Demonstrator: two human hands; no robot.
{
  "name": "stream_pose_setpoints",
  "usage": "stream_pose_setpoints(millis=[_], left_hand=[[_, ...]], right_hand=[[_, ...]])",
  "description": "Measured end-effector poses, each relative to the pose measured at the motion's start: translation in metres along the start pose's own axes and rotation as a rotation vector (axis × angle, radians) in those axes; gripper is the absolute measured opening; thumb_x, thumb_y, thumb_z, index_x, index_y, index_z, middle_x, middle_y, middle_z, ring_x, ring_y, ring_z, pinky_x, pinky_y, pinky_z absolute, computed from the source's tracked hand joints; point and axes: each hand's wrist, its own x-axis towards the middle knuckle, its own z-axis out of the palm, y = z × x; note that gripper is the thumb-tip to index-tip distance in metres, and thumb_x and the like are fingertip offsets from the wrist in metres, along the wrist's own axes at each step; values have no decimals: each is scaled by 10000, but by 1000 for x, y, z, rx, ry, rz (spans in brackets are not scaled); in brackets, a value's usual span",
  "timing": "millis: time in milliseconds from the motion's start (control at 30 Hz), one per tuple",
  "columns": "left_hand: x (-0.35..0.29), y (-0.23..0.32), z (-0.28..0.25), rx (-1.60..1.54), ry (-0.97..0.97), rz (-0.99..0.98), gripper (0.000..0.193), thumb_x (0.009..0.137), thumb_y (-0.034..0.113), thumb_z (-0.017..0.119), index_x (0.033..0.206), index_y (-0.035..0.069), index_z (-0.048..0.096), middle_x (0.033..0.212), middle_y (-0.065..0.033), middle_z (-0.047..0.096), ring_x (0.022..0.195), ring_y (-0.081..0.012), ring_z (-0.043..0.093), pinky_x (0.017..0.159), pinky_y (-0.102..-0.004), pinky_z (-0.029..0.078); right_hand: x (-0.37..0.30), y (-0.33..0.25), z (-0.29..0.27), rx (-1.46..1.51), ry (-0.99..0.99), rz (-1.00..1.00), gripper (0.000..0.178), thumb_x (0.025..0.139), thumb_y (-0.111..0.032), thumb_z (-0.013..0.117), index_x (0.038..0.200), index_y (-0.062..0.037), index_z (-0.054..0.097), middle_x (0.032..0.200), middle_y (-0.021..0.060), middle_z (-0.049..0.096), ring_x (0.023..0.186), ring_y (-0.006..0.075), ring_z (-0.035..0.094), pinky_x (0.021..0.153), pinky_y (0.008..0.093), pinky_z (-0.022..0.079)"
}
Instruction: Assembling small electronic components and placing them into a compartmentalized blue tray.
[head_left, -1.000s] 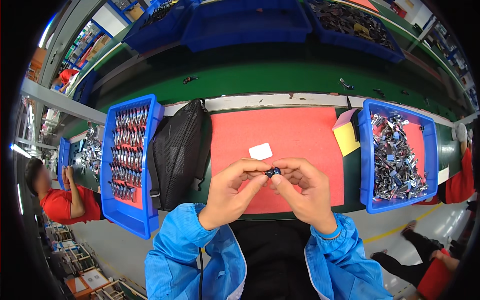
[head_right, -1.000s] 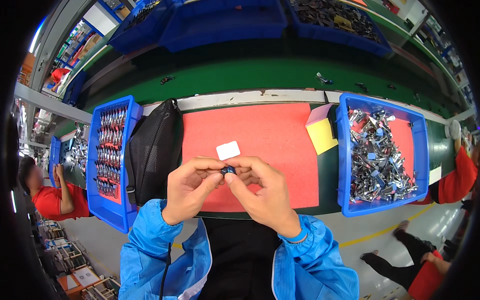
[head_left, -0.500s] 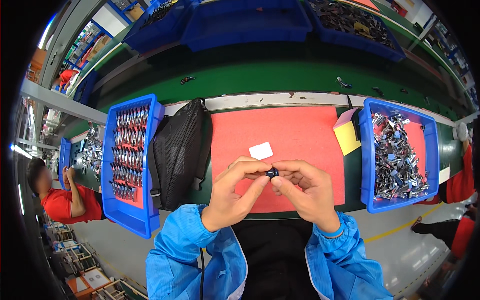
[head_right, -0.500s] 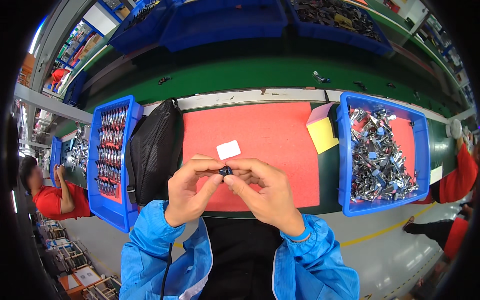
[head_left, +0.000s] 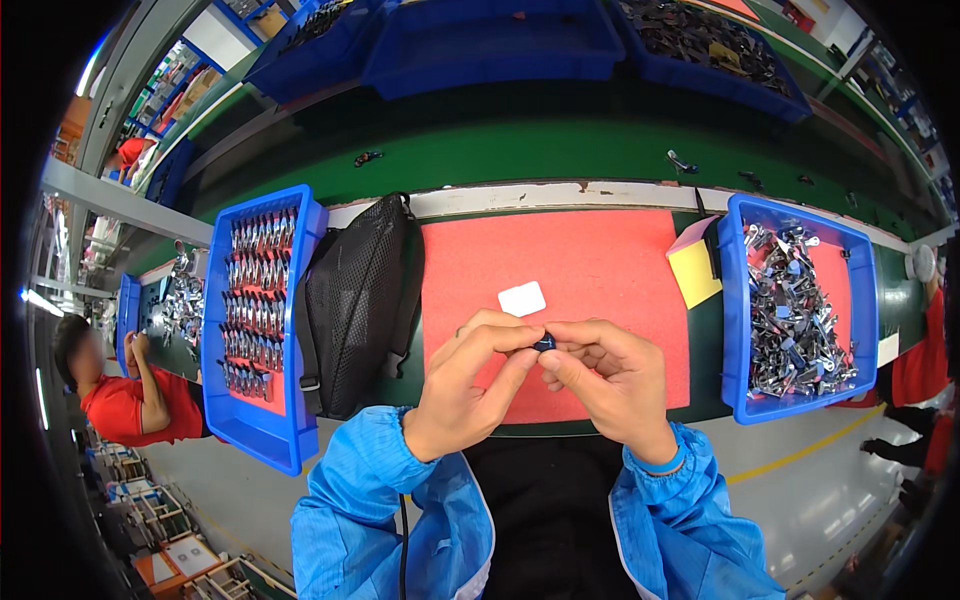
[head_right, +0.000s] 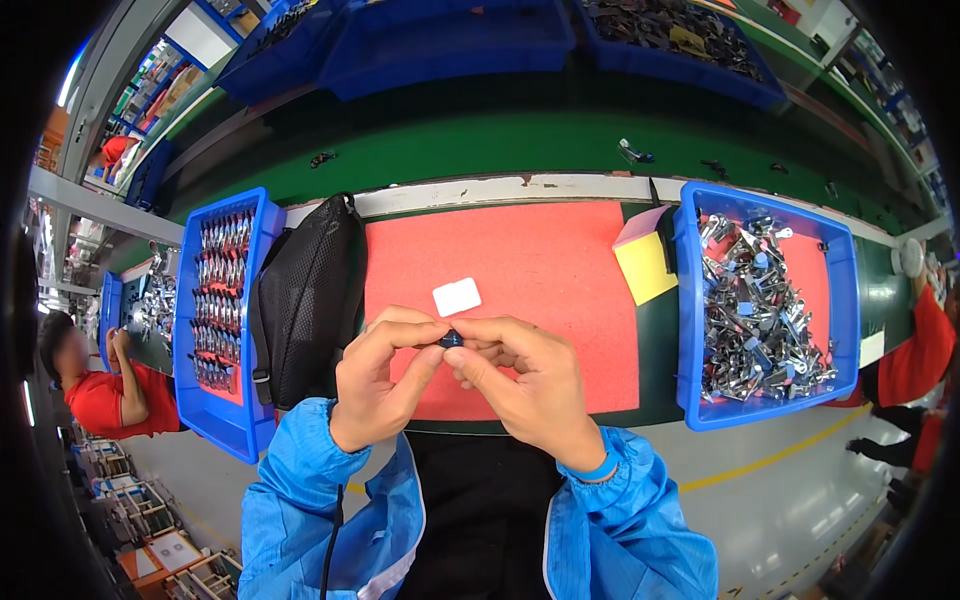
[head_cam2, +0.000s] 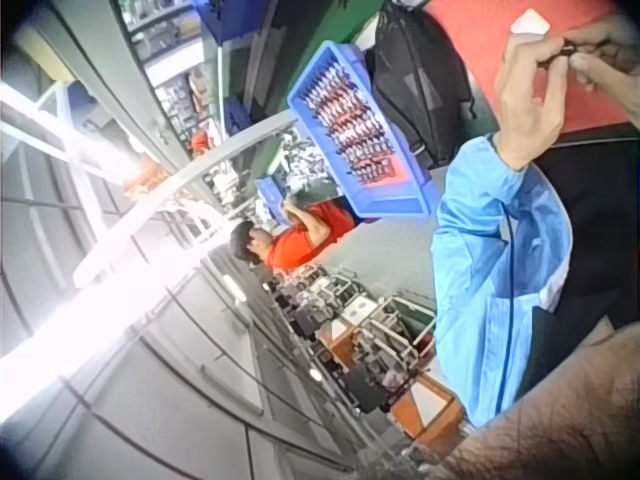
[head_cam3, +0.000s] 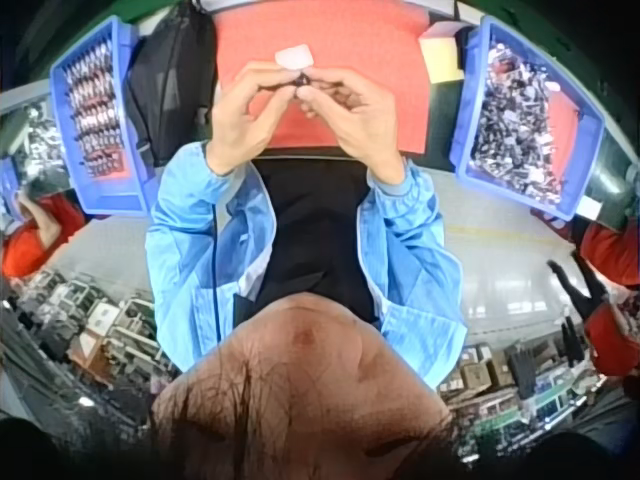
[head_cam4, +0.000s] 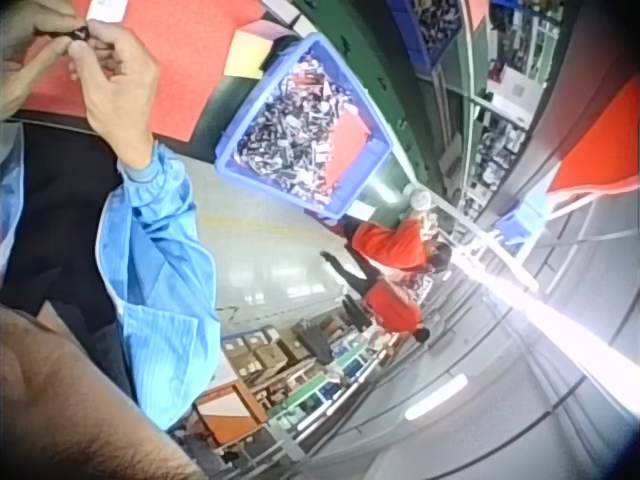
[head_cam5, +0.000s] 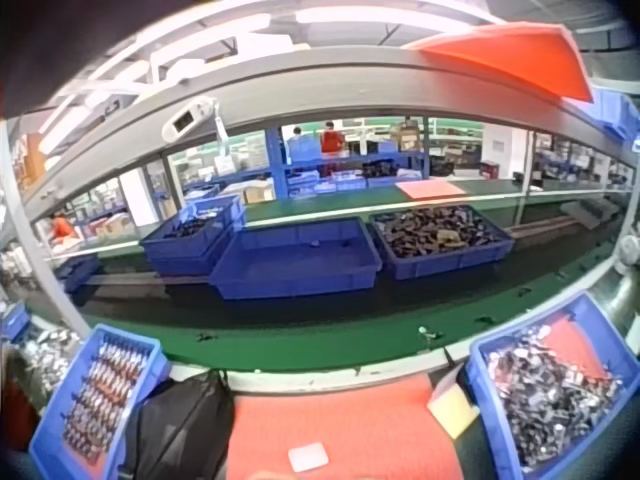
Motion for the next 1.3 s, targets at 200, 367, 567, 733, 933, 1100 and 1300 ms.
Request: stream_pose_setpoints(millis=[200, 367, 567, 733, 933, 1100, 1300], left_hand=[[-2, -1, 1, -43, 1, -59, 205, 890, -100, 687, 1089, -55, 670, 1068, -177, 678, 962, -239, 697, 834, -316, 570], [-1, 0, 2, -48, 6, -82, 212, 881, -93, 699, 1088, -54, 676, 1040, -170, 684, 947, -240, 702, 822, -316, 567], [0, 1, 2, 20, 2, -53, 196, 870, -97, 703, 1059, -50, 688, 992, -155, 692, 905, -233, 708, 800, -307, 556], [-1, 1, 1, -11, -5, -86, 171, 869, -97, 703, 1034, -53, 691, 988, -156, 693, 883, -228, 711, 785, -305, 555], [-1, 0, 1, -15, -5, -88, 161, 867, -95, 708, 1022, -54, 692, 972, -157, 693, 862, -221, 710, 778, -303, 555], [-2, -2, 4, -15, 5, -56, 150, 866, -93, 712, 1010, -55, 693, 961, -156, 691, 853, -219, 705, 782, -300, 553], [-2, -6, 2, -37, -39, -99, 124, 898, -71, 684, 1021, -57, 673, 974, -157, 693, 890, -252, 712, 790, -340, 567]], right_hand=[[-2, 4, -1, 70, 0, 70, 268, 943, 14, 700, 1204, 60, 658, 973, 124, 730, 819, 149, 715, 697, 264, 595], [-3, 5, -1, 81, 6, 78, 258, 955, 10, 684, 1206, 64, 660, 969, 131, 735, 822, 158, 720, 695, 269, 598], [-2, 2, -7, 205, -34, 161, 233, 1001, -6, 616, 1219, 63, 662, 966, 138, 735, 828, 168, 719, 700, 293, 600], [-4, 4, -6, 183, -28, 171, 233, 1017, -8, 584, 1225, 65, 661, 973, 143, 733, 832, 168, 714, 709, 297, 595], [-6, 6, -3, 164, -17, 131, 235, 1017, -7, 587, 1228, 68, 660, 988, 141, 729, 837, 156, 702, 720, 280, 580], [-7, 7, -4, 144, -22, 135, 235, 1019, -10, 586, 1229, 66, 658, 982, 132, 725, 833, 145, 696, 715, 272, 573], [-7, 11, -2, 114, -7, 131, 234, 1019, -16, 590, 1228, 65, 657, 974, 130, 723, 831, 141, 696, 706, 267, 569]])
